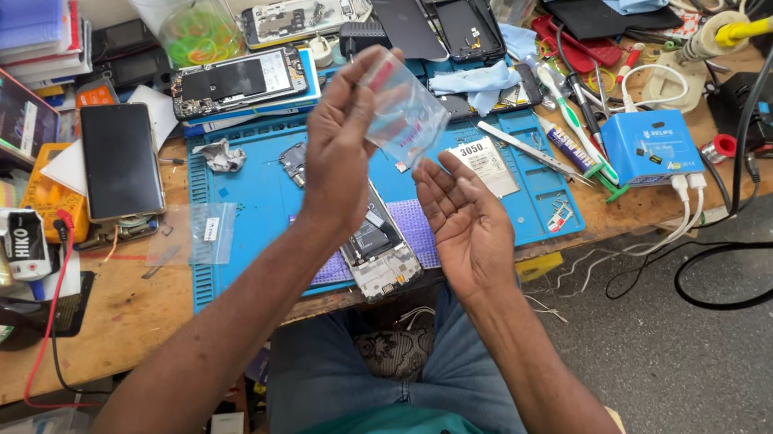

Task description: The person works on a disassembled mobile phone, using tweezers to adjust internal components and applying adhesive to secure parts. They handle small connectors and a battery, then wipe the device with a cloth before continuing adjustments.

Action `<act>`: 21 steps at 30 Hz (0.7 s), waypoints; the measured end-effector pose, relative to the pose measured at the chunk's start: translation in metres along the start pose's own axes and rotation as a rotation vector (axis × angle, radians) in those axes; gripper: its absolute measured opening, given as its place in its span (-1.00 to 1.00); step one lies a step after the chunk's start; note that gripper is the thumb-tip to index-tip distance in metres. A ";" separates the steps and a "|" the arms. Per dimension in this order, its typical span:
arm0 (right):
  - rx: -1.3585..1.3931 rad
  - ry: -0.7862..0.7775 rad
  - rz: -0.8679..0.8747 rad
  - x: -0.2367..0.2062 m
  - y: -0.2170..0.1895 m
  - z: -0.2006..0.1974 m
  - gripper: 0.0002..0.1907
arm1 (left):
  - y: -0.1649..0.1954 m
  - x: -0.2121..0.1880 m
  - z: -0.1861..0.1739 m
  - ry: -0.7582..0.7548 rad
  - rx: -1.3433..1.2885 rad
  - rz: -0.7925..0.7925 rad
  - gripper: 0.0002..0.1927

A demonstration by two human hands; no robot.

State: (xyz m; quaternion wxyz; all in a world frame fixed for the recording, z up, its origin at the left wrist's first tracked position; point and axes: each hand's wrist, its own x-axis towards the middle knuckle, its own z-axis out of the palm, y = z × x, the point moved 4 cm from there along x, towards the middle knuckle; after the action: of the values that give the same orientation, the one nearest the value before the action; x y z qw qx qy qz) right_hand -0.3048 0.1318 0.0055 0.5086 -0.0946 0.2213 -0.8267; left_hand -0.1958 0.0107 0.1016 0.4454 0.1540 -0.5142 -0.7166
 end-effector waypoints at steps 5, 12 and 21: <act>-0.182 -0.001 -0.031 0.001 -0.002 0.008 -0.63 | -0.010 0.005 -0.004 -0.056 -0.103 -0.025 -0.62; -0.410 0.039 -0.130 0.008 -0.009 0.006 -0.79 | -0.003 0.000 0.006 -0.046 -0.120 -0.049 -0.61; -0.287 0.152 -0.169 0.005 -0.017 -0.005 -0.84 | 0.007 0.007 0.004 0.103 0.081 0.094 -0.63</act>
State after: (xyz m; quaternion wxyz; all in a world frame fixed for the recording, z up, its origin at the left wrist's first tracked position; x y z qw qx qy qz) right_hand -0.3229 0.1350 0.0083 0.4003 -0.1220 0.3660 -0.8312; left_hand -0.1992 0.0065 0.1108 0.4976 0.1843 -0.5260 -0.6646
